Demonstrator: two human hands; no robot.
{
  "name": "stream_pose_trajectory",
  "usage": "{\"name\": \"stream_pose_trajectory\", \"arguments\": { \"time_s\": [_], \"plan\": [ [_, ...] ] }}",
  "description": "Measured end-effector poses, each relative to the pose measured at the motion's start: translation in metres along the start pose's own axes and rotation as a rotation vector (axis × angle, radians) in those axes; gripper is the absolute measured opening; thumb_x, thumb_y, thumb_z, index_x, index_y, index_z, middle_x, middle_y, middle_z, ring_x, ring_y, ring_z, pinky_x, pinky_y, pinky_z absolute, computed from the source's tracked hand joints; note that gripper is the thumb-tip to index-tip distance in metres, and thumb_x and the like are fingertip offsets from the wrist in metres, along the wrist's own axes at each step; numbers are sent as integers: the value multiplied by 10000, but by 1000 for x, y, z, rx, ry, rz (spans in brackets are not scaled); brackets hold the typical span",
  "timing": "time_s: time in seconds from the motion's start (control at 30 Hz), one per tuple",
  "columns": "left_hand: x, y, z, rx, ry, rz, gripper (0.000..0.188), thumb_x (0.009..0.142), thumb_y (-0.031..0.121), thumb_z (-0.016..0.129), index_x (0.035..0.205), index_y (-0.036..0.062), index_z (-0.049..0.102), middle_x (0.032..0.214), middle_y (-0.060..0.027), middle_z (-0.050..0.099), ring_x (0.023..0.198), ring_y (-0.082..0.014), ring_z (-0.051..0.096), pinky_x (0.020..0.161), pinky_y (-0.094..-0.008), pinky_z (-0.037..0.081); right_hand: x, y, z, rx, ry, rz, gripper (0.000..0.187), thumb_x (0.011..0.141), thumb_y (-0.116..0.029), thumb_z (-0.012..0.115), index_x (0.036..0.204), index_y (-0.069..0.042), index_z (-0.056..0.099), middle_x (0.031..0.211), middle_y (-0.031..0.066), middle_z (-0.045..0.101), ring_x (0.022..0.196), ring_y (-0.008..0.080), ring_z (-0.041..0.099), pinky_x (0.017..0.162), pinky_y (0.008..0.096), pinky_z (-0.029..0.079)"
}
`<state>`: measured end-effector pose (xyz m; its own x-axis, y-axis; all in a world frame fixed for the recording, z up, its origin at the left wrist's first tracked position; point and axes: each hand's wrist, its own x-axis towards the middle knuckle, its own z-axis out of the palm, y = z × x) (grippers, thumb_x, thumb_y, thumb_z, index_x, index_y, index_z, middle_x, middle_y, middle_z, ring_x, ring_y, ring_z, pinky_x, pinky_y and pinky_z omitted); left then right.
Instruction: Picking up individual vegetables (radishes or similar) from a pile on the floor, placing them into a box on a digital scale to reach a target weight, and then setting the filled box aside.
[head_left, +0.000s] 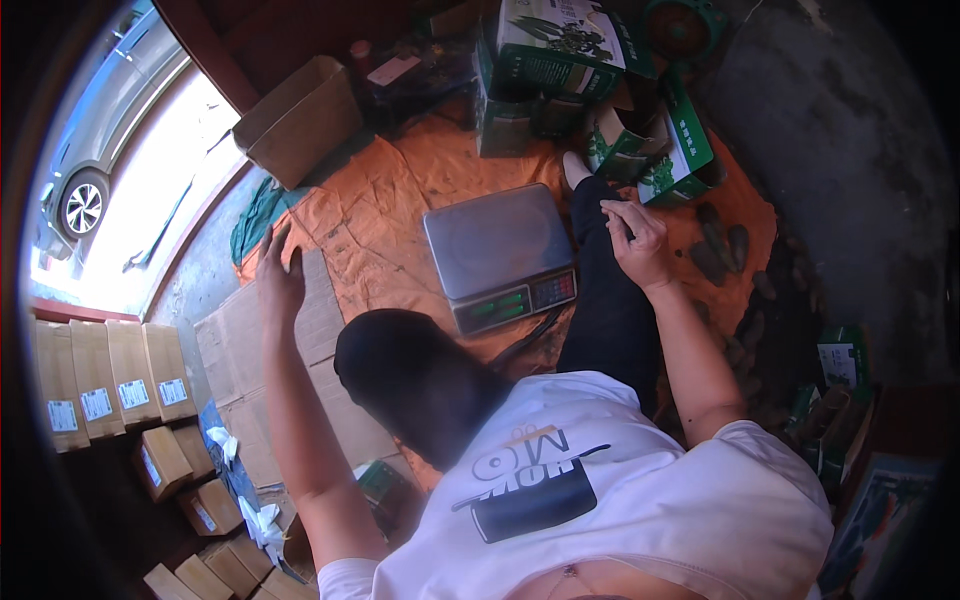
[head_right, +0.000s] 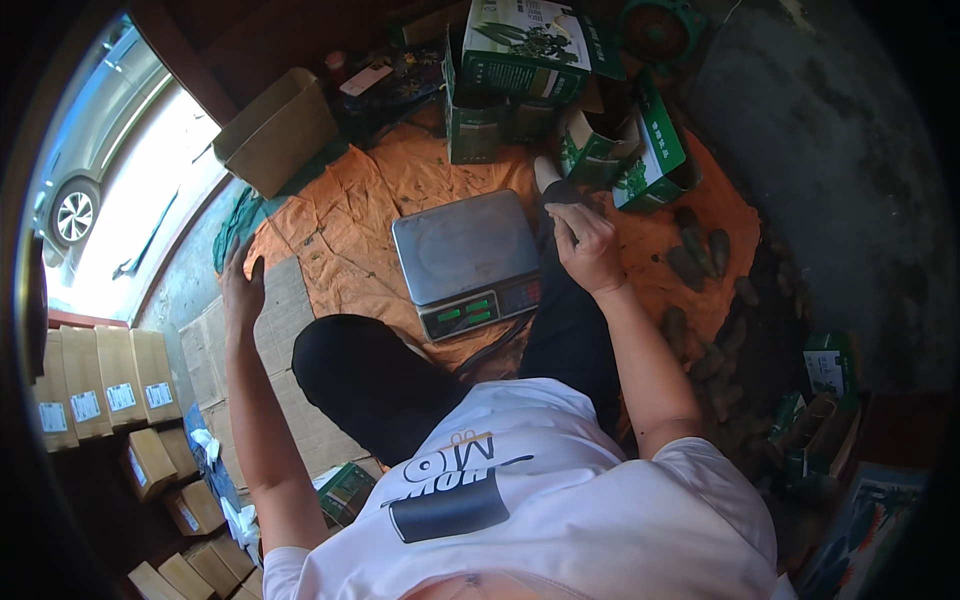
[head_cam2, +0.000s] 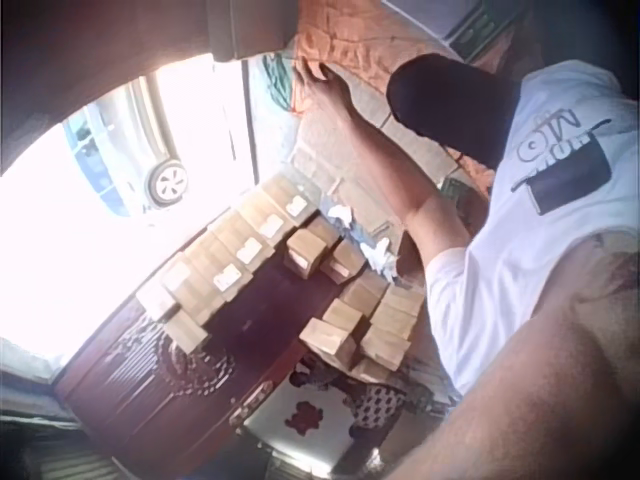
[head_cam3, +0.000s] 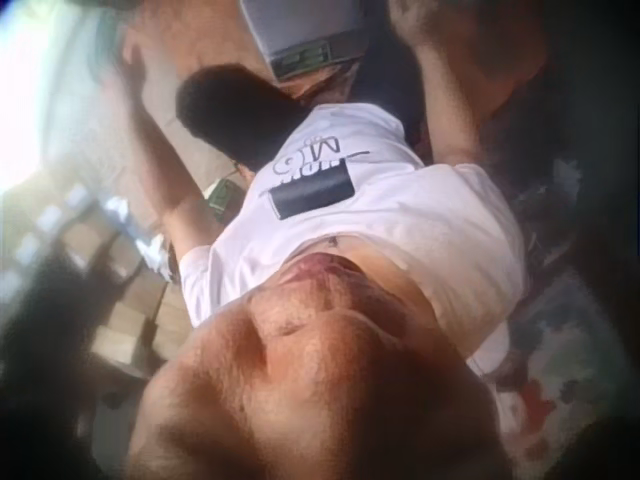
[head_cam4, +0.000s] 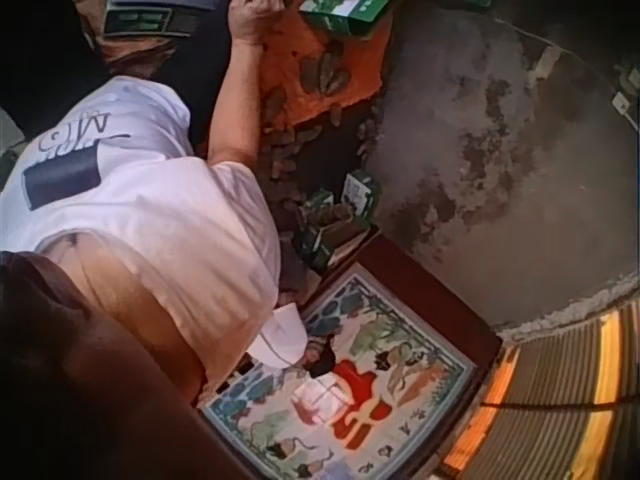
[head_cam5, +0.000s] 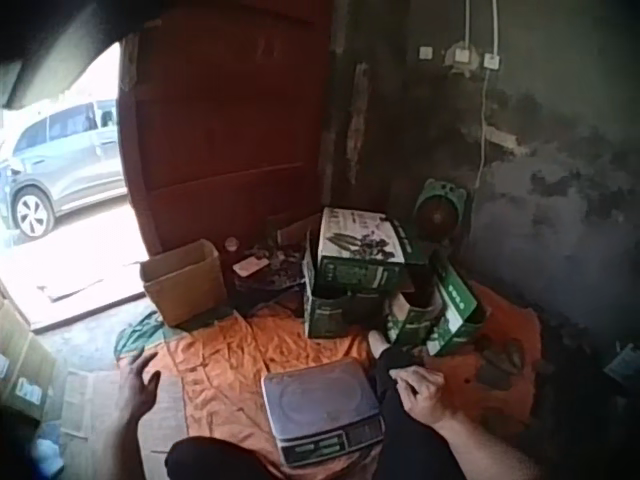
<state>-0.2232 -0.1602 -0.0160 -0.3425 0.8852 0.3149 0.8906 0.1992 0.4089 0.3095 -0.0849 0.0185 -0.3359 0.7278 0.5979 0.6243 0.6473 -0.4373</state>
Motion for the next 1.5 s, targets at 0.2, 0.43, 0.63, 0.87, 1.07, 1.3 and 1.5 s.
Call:
{"name": "stream_pose_trajectory", "arguments": {
  "time_s": [0.2, 0.43, 0.63, 0.87, 1.07, 1.3, 1.5],
  "plan": [
    [70, 150, 30, -302, 24, 170, 412, 913, 152, 657, 1325, 152, 630, 1472, -211, 490, 1331, -402, 495, 1094, -437, 410, -22, 84, -13, 29, 121, 345, 204, 946, -28, 584, 1136, -16, 658, 959, 127, 719, 852, 259, 719, 719, 355, 563],
    [72, 181, 95, -316, -118, 86, 426, 901, 126, 655, 1324, 89, 620, 1477, -262, 461, 1340, -423, 479, 1088, -448, 423, -47, 263, -51, 99, 347, 901, 695, 919, -63, 645, 1503, -2, 274, 1309, 201, 575, 1120, 264, 620, 950, 358, 497],
    [76, 175, 135, -180, -212, 68, 433, 883, 85, 649, 1315, 70, 614, 1472, -275, 457, 1333, -437, 474, 1091, -462, 419, -46, 413, -54, -27, 395, 1144, 860, 873, -92, 716, 1542, 5, 185, 1495, 246, 430, 1372, 320, 457, 1106, 405, 382],
    [87, 189, 156, -137, -245, 75, 437, 891, 96, 649, 1325, 81, 607, 1488, -269, 442, 1340, -442, 466, 1091, -472, 418, -38, 470, -29, -119, 96, 1371, 612, 871, -273, 746, 1355, 27, 521, 1327, 218, 611, 1285, 318, 555, 1069, 399, 427],
    [83, 188, 159, -180, -264, 78, 427, 889, 94, 650, 1315, 89, 623, 1485, -276, 441, 1337, -444, 470, 1093, -467, 419, -37, 467, -20, -537, -58, 1460, 549, 892, -505, 673, 1132, -12, 690, 1166, 219, 689, 1126, 411, 632, 968, 458, 491],
    [77, 174, 157, -185, -258, 46, 427, 888, 107, 651, 1315, 96, 628, 1492, -258, 443, 1331, -429, 483, 1090, -451, 426, -94, 422, -117, -268, 171, 1501, 357, 950, -356, 670, 1127, -46, 688, 1042, 155, 714, 813, 252, 738, 641, 363, 571],
    [71, 168, 154, -191, -210, 56, 411, 900, 136, 670, 1309, 108, 637, 1475, -252, 468, 1333, -422, 485, 1081, -451, 432, -119, 384, -226, -147, 402, 1191, 234, 995, -241, 621, 1140, -63, 662, 834, 74, 695, 623, 175, 690, 433, 265, 470]
  ]
}}
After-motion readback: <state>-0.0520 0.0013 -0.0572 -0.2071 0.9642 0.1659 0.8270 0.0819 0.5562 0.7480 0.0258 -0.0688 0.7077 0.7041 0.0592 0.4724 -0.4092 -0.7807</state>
